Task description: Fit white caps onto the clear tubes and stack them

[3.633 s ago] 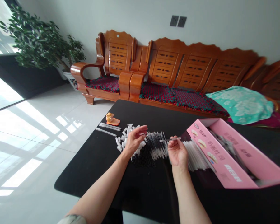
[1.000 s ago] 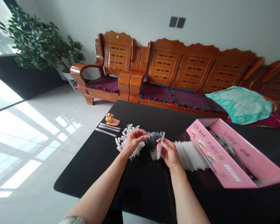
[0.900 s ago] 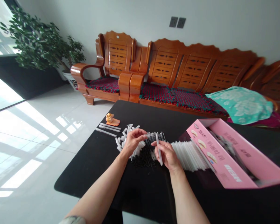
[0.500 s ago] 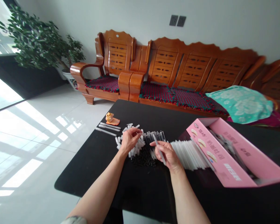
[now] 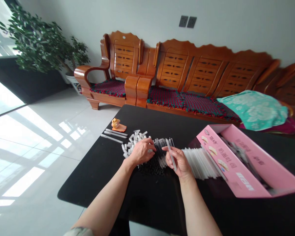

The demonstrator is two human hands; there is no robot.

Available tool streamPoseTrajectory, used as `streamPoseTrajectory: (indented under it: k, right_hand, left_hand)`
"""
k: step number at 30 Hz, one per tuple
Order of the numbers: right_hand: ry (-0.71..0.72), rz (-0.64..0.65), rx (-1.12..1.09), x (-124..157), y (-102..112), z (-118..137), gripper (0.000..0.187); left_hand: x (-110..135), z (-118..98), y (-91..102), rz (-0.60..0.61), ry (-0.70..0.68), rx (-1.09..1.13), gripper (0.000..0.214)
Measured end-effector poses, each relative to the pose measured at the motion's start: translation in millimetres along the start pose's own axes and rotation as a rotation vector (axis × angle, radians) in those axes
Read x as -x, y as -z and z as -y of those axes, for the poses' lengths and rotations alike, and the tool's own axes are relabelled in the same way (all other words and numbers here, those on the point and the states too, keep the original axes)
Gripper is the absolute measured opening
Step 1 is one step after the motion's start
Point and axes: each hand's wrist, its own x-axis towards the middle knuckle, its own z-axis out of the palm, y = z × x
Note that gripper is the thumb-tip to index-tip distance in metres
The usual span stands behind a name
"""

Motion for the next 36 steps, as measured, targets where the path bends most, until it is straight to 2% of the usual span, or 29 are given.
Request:
streamPoseTrajectory:
  k: [6, 10, 13, 17, 20, 24, 28, 32, 36]
  right_hand:
    - [-0.002, -0.012, -0.014, -1.4, 1.1, -1.9, 0.028]
    - [0.002, -0.008, -0.029, -1.8, 0.5, -2.8, 0.026]
    - [0.014, -0.018, -0.036, -2.0, -0.1, -3.1, 0.026]
    - [0.05, -0.075, -0.016, -3.2, 1.0, -4.2, 0.028]
    - [0.067, -0.125, -0.02, -4.4, 2.6, -4.7, 0.028]
    - [0.109, -0.197, -0.053, -6.5, 2.6, -4.1, 0.025]
    - [0.158, -0.268, -0.077, -8.7, 2.5, -4.8, 0.024]
    - [0.185, -0.278, -0.101, -9.9, 4.9, -7.3, 0.022]
    - [0.216, -0.285, -0.117, -10.9, 6.9, -8.1, 0.021]
  left_hand:
    - [-0.9, -2.4, -3.3, 0.041, 0.004, -0.044, 0.016]
    - [-1.2, -4.6, -2.1, -0.022, 0.029, 0.08, 0.016]
    - [-2.0, -4.4, -2.1, -0.127, 0.146, 0.357, 0.016]
    - [-4.1, -0.9, -6.7, -0.221, 0.329, 0.926, 0.024]
    - [-4.7, 2.2, -9.7, -0.265, 0.383, 1.139, 0.029]
    - [-3.3, 4.5, -10.0, -0.278, 0.417, 1.191, 0.029]
    - [-3.1, 1.6, -8.8, -0.226, 0.374, 1.148, 0.03]
    - [-5.2, -4.0, -9.3, -0.187, 0.302, 1.169, 0.034]
    - [-6.1, -5.3, -11.1, -0.142, 0.29, 1.232, 0.03]
